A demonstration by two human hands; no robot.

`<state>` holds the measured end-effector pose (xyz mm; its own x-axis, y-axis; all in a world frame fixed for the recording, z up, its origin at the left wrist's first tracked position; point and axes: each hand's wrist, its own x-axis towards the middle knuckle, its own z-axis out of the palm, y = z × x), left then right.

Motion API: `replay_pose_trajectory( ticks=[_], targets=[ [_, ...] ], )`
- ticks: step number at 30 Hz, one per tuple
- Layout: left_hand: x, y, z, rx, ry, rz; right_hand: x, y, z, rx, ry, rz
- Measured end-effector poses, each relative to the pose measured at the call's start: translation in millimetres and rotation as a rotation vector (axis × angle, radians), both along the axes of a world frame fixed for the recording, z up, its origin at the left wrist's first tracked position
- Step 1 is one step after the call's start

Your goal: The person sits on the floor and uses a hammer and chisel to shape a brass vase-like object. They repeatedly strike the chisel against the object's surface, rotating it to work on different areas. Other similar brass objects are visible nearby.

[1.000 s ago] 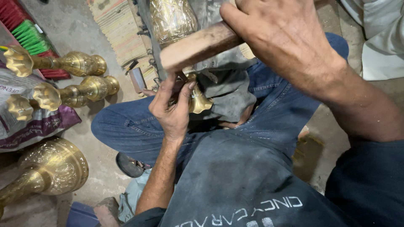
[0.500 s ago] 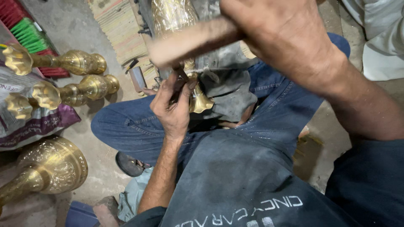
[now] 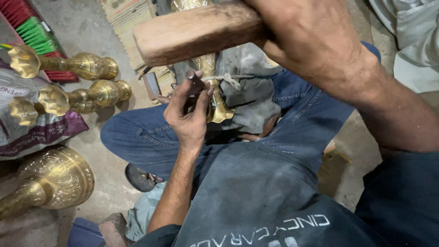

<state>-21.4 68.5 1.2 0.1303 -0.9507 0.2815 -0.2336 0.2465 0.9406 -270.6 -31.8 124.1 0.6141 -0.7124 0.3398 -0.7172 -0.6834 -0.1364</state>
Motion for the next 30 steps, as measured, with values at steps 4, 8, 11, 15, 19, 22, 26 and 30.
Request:
replay_pose_trajectory(
  ticks=[4,8,11,15,19,22,26,30],
  targets=[
    [-4.8,-0.2,4.2,0.070,-0.093,0.050,7.5,-0.8,9.1,-0.111,0.161,0.004],
    [-8.0,0.0,7.7,0.106,0.001,0.054,7.8,-10.0,3.2,-0.070,0.043,0.109],
    [-7.8,-0.7,9.2,0.131,-0.068,0.043,5.1,-14.1,-3.1,-0.114,0.034,0.126],
    [-10.2,-1.6,9.1,0.140,0.014,0.063,2.9,-11.2,-2.9,-0.036,-0.053,0.114],
    [-11.8,-2.9,8.5,0.145,-0.046,0.095,2.1,-8.6,-0.2,-0.038,0.099,0.018],
    [-11.5,-3.0,7.6,0.138,-0.035,0.089,2.3,-10.5,-4.3,0.056,0.059,0.006],
    [-10.0,-1.9,4.8,0.074,-0.092,0.054,-1.5,-12.4,-13.7,0.004,0.049,0.008],
    [-12.3,-1.2,1.2,0.117,-0.035,0.097,-10.1,-9.0,-22.1,-0.100,0.113,-0.001]
  ],
)
